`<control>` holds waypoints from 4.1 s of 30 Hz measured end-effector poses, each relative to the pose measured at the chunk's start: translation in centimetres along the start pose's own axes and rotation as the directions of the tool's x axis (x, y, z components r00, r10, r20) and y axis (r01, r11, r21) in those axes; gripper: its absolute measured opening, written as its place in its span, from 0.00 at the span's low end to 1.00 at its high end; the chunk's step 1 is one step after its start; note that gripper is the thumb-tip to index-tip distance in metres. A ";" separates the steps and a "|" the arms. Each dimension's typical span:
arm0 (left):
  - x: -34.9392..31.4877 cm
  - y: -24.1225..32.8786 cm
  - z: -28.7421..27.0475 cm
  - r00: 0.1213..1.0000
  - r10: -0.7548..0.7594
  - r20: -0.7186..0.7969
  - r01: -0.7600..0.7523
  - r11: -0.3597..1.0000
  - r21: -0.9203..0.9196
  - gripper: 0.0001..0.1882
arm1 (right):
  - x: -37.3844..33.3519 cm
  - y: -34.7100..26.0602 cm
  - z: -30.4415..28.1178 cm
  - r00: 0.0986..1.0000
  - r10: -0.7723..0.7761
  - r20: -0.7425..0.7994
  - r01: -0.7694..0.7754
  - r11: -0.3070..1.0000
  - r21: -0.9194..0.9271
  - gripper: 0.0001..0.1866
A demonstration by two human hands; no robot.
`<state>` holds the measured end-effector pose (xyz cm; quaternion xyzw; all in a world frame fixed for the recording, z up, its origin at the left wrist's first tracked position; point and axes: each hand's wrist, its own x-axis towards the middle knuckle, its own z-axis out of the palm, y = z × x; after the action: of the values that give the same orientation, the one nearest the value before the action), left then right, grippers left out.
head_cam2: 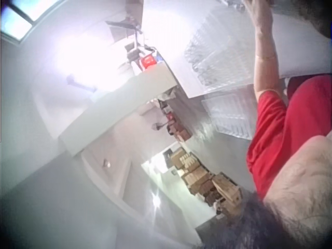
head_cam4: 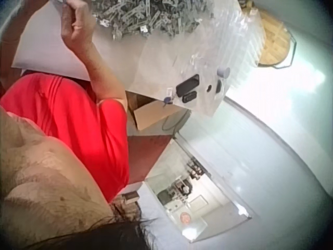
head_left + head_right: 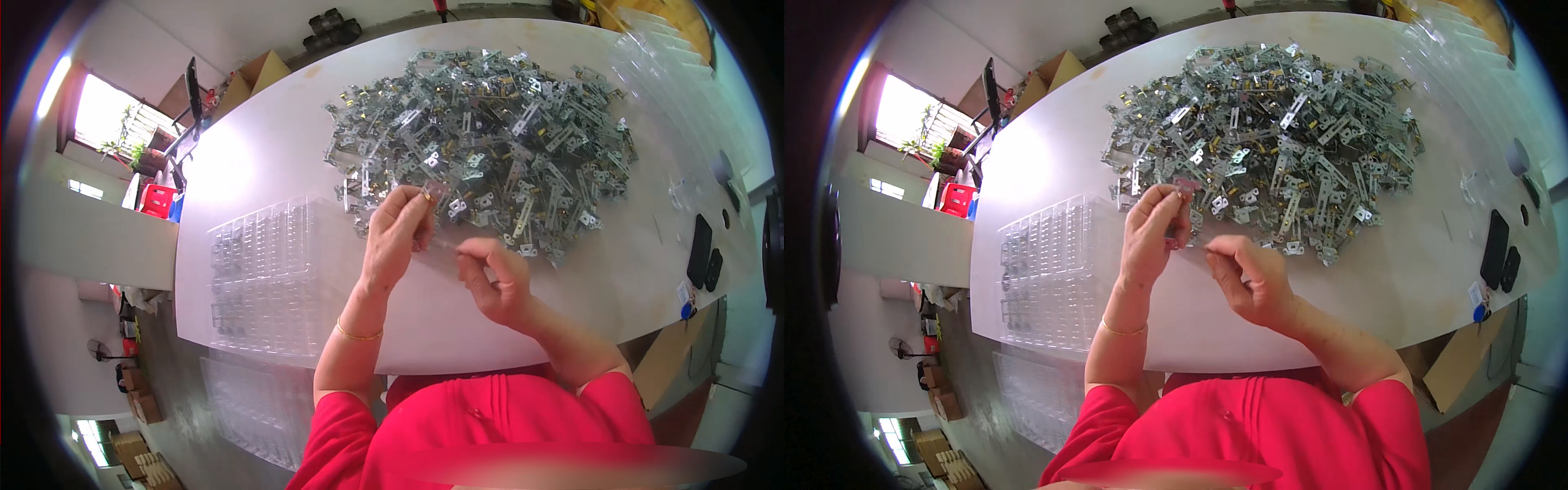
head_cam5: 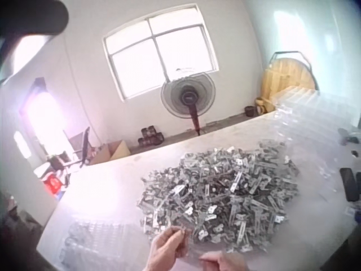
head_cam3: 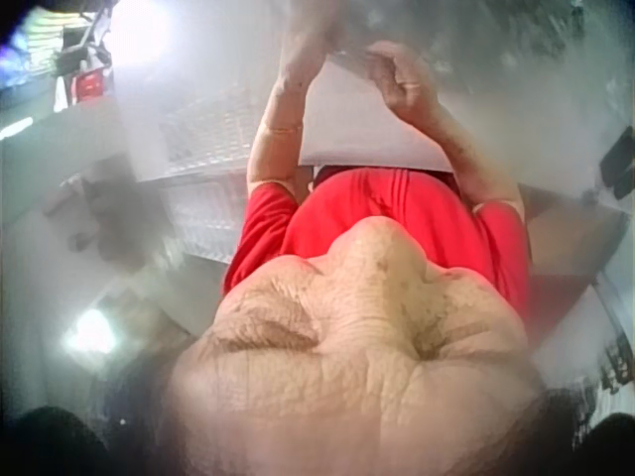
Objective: The person picks up a metal bracket from a pile, inserts a small metal pin into it by hand, and places the assembled piece into a plastic tray, repeating the process for multiple items.
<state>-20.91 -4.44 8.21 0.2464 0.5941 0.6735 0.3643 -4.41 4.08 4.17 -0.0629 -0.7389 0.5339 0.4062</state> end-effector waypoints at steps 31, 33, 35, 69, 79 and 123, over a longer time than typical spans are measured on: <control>-2.0 -4.3 0.5 0.640 0.712 0.288 -0.647 0.297 0.702 0.11 | 1.3 -0.6 -0.5 0.987 0.155 -0.047 -0.158 0.986 -0.052 0.10; -2.0 -4.3 0.7 0.614 0.729 0.304 -0.661 0.262 0.703 0.12 | 1.2 -0.3 -0.7 0.988 0.149 -0.027 -0.151 0.984 -0.095 0.10; -2.0 -4.4 0.9 0.586 0.744 0.321 -0.674 0.228 0.703 0.12 | 1.4 -0.4 -0.9 0.990 0.143 -0.008 -0.143 0.980 -0.139 0.09; -2.3 -4.9 0.4 0.832 0.554 0.037 -0.505 0.728 0.464 0.04 | 1.7 -1.0 -1.5 0.968 0.252 -0.012 -0.248 0.941 -0.230 0.03; -2.1 -4.4 0.8 0.693 0.693 0.199 -0.659 0.496 0.566 0.08 | 2.5 -1.8 -1.8 0.902 0.422 0.089 -0.424 0.905 0.011 0.09; -1.8 -5.0 -0.3 0.904 0.341 0.258 -0.250 0.911 -0.328 0.23 | 2.1 -1.0 -2.3 0.941 0.337 0.041 -0.330 0.880 0.343 0.05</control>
<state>-19.07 -5.93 3.42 0.3816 0.3807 0.7531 0.3771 -3.89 6.45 6.35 -0.1225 -0.6079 0.7161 0.3204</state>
